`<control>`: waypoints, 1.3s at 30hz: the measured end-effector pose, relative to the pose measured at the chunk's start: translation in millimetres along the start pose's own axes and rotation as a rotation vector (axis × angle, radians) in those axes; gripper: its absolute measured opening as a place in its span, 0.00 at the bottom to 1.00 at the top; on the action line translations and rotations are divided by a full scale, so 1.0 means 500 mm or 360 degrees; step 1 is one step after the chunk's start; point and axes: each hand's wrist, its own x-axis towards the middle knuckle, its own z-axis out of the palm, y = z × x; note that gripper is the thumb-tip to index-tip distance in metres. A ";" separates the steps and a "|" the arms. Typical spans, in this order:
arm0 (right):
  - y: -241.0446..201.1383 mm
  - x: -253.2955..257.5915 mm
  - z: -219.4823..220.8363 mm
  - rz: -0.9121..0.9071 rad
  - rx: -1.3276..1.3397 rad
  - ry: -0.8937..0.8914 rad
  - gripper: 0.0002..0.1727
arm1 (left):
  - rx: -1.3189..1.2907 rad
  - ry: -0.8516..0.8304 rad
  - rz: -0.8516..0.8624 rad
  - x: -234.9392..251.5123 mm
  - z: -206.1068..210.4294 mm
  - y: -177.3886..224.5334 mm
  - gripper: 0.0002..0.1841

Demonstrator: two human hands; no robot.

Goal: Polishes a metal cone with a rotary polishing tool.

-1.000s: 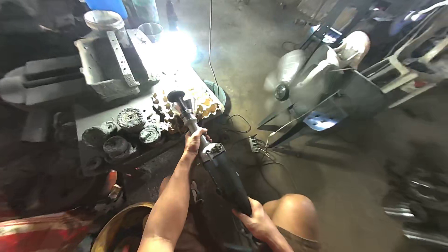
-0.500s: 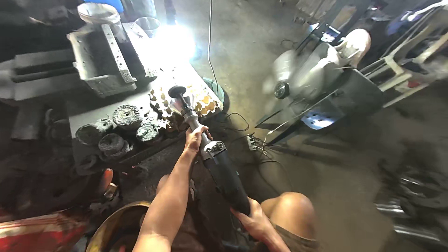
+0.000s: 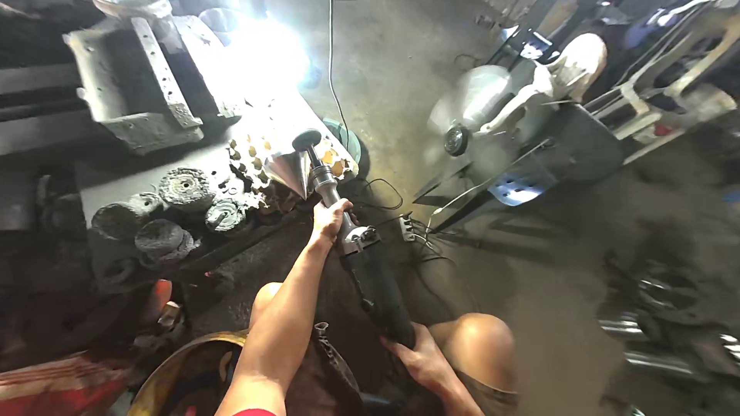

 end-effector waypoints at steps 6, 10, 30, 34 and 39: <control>-0.010 0.000 0.009 -0.0058 -0.0232 -0.0009 0.22 | -0.0083 -0.0057 0.0073 -0.024 -0.056 -0.008 0.11; -0.014 0.002 0.017 -0.0068 -0.0344 -0.0033 0.22 | -0.0182 -0.0072 0.0119 -0.024 -0.084 -0.017 0.09; 0.004 0.010 0.021 -0.0133 -0.0320 -0.0043 0.21 | -0.0173 -0.0034 0.0127 -0.034 -0.095 -0.018 0.08; -0.010 0.005 0.026 -0.0001 -0.0216 0.0014 0.21 | -0.0162 0.0040 0.0083 -0.020 -0.046 0.005 0.07; 0.004 0.004 0.025 0.0023 -0.0042 0.0053 0.20 | -0.0066 -0.0027 0.0015 0.001 -0.013 -0.003 0.13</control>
